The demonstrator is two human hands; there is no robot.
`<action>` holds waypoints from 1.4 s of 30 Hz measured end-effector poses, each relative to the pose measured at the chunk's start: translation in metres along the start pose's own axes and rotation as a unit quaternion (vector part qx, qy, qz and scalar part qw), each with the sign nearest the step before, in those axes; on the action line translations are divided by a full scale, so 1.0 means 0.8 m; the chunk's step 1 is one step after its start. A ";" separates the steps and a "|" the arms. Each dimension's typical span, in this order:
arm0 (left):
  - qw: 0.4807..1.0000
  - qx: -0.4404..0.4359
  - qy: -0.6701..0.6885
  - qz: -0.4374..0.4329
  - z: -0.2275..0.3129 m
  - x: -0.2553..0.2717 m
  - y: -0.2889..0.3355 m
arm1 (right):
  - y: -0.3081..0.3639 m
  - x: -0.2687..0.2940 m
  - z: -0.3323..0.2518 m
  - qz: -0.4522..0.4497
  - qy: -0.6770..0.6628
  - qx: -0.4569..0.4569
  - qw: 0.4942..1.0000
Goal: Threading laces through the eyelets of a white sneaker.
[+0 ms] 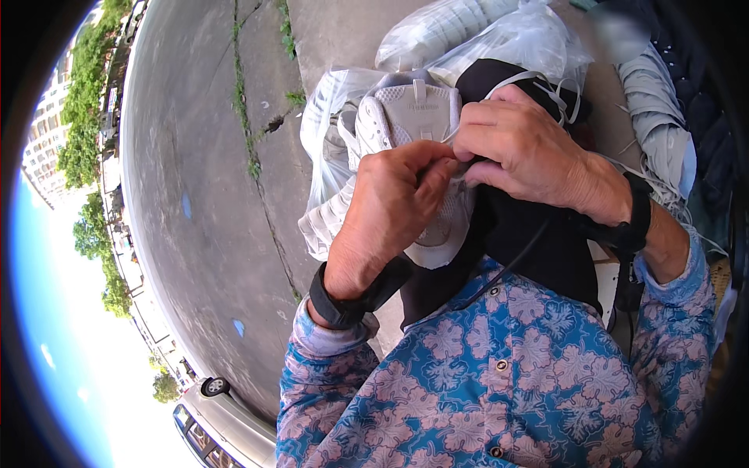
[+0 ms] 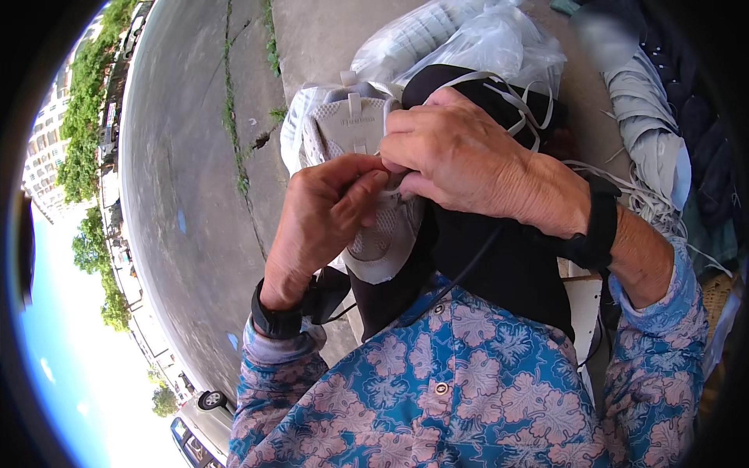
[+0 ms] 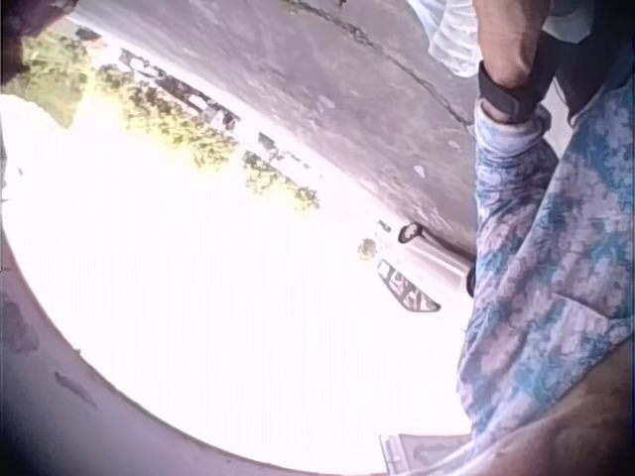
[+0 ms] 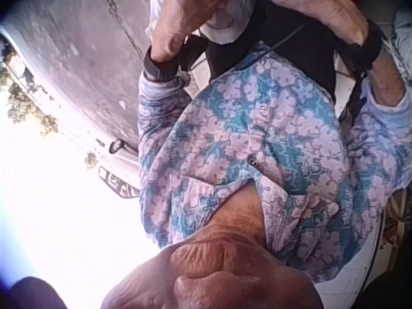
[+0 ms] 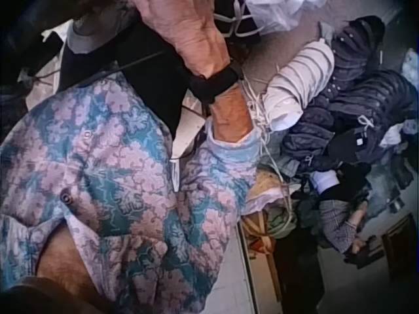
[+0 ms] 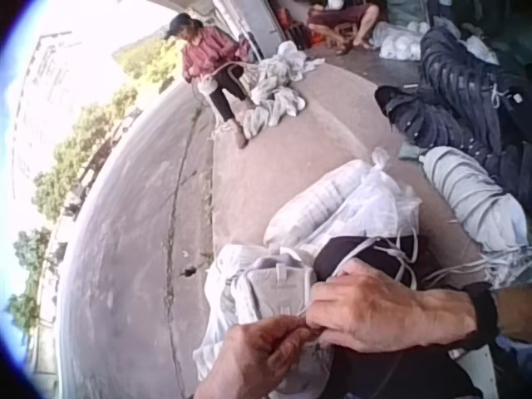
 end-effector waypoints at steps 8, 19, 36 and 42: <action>0.992 0.094 0.002 -0.088 0.007 0.005 -0.013 | -0.003 0.005 0.004 0.019 0.065 -0.001 0.998; 0.899 -0.132 -0.377 -0.178 0.014 -0.013 -0.047 | -0.003 0.005 0.001 0.015 0.103 -0.013 0.994; 0.875 -0.180 -0.441 -0.085 0.035 -0.009 -0.020 | -0.002 0.013 0.001 0.017 0.084 -0.008 0.996; 0.853 -0.209 -0.479 -0.007 0.033 0.001 -0.012 | -0.002 0.012 -0.002 0.020 0.078 -0.020 0.997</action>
Point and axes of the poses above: each hand's wrist, its own y-axis away from the middle knuckle, its own x-axis out of the back of the hand, z = x × y, the point moved 3 cm from there along -y, towards the middle knuckle, and after that the axes turned 3 degrees about -z, right-handed, at the moved point
